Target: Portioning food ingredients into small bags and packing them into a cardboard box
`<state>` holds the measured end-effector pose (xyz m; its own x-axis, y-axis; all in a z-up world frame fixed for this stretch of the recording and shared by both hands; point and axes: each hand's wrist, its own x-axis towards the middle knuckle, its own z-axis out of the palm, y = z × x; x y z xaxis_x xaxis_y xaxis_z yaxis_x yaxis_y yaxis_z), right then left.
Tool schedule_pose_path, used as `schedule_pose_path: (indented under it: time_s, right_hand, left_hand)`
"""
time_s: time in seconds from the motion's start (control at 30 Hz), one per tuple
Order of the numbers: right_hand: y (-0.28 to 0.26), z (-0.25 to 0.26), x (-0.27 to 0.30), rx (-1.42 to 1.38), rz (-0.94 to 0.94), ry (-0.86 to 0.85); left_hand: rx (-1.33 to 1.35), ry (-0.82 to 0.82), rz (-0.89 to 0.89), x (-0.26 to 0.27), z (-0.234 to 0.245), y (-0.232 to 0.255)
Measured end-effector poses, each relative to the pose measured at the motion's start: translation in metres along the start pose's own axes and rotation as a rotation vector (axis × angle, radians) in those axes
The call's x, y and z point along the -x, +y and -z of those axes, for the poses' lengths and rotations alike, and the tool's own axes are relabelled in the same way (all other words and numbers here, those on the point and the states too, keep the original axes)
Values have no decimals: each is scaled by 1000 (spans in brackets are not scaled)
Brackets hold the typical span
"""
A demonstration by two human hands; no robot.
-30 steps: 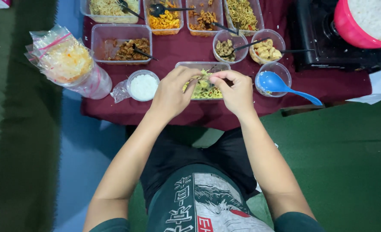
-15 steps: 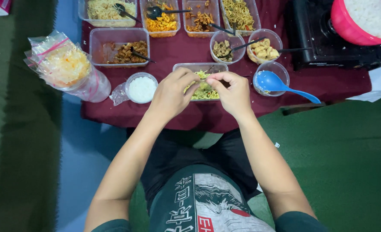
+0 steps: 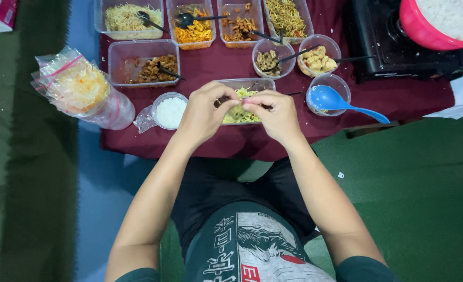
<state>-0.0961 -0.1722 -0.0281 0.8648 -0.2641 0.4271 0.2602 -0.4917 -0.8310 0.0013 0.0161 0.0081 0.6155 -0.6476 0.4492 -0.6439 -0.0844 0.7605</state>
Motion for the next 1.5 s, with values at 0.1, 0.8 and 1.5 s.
schedule_pose_path:
  time_s: [0.1, 0.8, 1.5]
  right_hand:
    - [-4, 2, -2, 32, 2, -9]
    - [10, 5, 1, 19, -54, -3]
    - [-5, -6, 3, 34, -65, -49]
  left_hand:
    - [23, -55, 70, -1, 4, 11]
    - [-219, -203, 28, 6, -2, 10]
    - [-309, -140, -26, 10, -7, -5]
